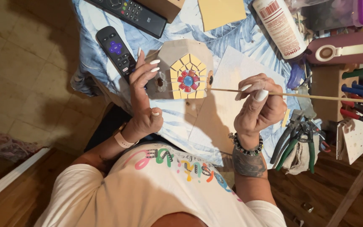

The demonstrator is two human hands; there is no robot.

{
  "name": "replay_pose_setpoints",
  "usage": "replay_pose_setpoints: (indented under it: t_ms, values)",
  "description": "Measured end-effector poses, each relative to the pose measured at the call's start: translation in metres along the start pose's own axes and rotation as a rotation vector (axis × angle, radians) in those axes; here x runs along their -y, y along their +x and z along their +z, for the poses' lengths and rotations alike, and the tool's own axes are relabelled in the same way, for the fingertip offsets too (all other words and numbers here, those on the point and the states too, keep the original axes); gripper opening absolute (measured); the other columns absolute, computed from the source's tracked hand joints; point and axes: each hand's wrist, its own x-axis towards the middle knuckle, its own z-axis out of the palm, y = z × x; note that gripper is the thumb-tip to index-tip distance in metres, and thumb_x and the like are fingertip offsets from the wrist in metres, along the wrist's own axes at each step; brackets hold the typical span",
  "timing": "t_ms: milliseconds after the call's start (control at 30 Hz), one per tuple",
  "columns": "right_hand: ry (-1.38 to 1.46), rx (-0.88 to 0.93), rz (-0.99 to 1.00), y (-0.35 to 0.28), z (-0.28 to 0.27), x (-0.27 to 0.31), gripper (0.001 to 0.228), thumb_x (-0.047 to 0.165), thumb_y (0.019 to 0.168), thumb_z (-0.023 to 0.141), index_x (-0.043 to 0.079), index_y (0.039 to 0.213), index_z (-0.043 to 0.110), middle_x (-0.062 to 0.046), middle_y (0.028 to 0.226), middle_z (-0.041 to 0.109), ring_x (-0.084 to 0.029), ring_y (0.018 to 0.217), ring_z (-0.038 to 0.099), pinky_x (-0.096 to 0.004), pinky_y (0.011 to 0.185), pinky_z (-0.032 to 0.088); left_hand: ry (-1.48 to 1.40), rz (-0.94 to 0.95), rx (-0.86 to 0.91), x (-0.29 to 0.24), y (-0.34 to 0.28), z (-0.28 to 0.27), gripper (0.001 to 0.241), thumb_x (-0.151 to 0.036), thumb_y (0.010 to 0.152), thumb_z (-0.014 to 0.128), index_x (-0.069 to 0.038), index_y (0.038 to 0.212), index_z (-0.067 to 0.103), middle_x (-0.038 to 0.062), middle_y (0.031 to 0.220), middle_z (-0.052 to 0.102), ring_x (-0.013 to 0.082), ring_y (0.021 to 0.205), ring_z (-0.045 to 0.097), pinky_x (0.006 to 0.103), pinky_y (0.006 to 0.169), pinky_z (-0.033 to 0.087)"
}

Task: Assembling and decorating a small wooden pentagonal structure with mosaic tiles and small components

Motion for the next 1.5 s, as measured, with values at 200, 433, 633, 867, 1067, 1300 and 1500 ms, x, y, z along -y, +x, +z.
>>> replay_pose_setpoints:
  t_ms: [200,433,633,867,1067,1300,1500]
  values:
    - [-0.003,-0.011,-0.006,-0.001,0.000,0.000,0.031,0.013,0.089,0.040,-0.007,0.065,0.045,-0.012,0.046,0.044,-0.018,0.037,0.044,-0.030,0.042,0.041,-0.013,0.009,0.000,0.002,0.000,0.000,0.067,-0.057,0.084,0.028,0.005,0.108,0.038,0.020,0.114,0.038,0.0487,0.121,0.019,0.0518,0.101,0.020]
    - [0.002,-0.027,-0.009,-0.001,0.000,-0.002,0.030,0.012,0.089,0.040,-0.007,0.066,0.045,-0.013,0.047,0.045,-0.018,0.037,0.044,-0.029,0.042,0.041,-0.003,0.017,-0.003,0.003,-0.001,0.000,0.067,-0.057,0.084,0.028,0.005,0.108,0.038,0.020,0.114,0.037,0.0494,0.121,0.019,0.0525,0.101,0.019]
    - [0.011,-0.019,-0.013,-0.002,0.000,-0.002,0.029,0.011,0.088,0.040,-0.008,0.067,0.045,-0.013,0.048,0.045,-0.018,0.037,0.044,-0.029,0.041,0.041,-0.013,0.013,-0.008,0.003,-0.001,0.001,0.068,-0.057,0.084,0.028,0.005,0.108,0.038,0.020,0.114,0.037,0.0492,0.121,0.019,0.0529,0.101,0.018]
    - [0.015,-0.015,-0.017,-0.003,0.000,-0.003,0.030,0.012,0.088,0.040,-0.008,0.066,0.045,-0.014,0.048,0.045,-0.018,0.037,0.045,-0.029,0.041,0.041,-0.018,0.008,-0.002,0.003,-0.001,0.001,0.068,-0.058,0.084,0.028,0.005,0.108,0.039,0.020,0.114,0.037,0.0492,0.121,0.019,0.0529,0.101,0.018]
    - [0.021,-0.015,-0.011,-0.002,0.001,-0.002,0.030,0.012,0.089,0.040,-0.008,0.066,0.045,-0.014,0.048,0.045,-0.018,0.038,0.044,-0.029,0.040,0.040,-0.021,0.007,-0.005,0.003,-0.001,0.001,0.068,-0.059,0.083,0.028,0.004,0.109,0.039,0.019,0.115,0.037,0.0485,0.122,0.019,0.0521,0.101,0.019]
    - [-0.002,-0.048,-0.013,-0.005,-0.005,-0.006,0.030,0.011,0.088,0.040,-0.008,0.065,0.044,-0.013,0.047,0.044,-0.019,0.038,0.044,-0.029,0.042,0.040,-0.014,0.011,-0.006,0.003,-0.001,0.000,0.068,-0.058,0.084,0.028,0.005,0.108,0.039,0.019,0.115,0.037,0.0482,0.122,0.019,0.0508,0.101,0.020]
    - [-0.047,-0.090,-0.026,-0.002,-0.025,-0.002,0.027,0.012,0.090,0.037,-0.006,0.072,0.045,-0.014,0.054,0.045,-0.018,0.046,0.044,-0.028,0.046,0.040,-0.018,0.018,-0.014,-0.004,0.002,-0.002,0.067,-0.057,0.085,0.028,0.004,0.109,0.039,0.019,0.115,0.037,0.0484,0.121,0.020,0.0507,0.101,0.021]
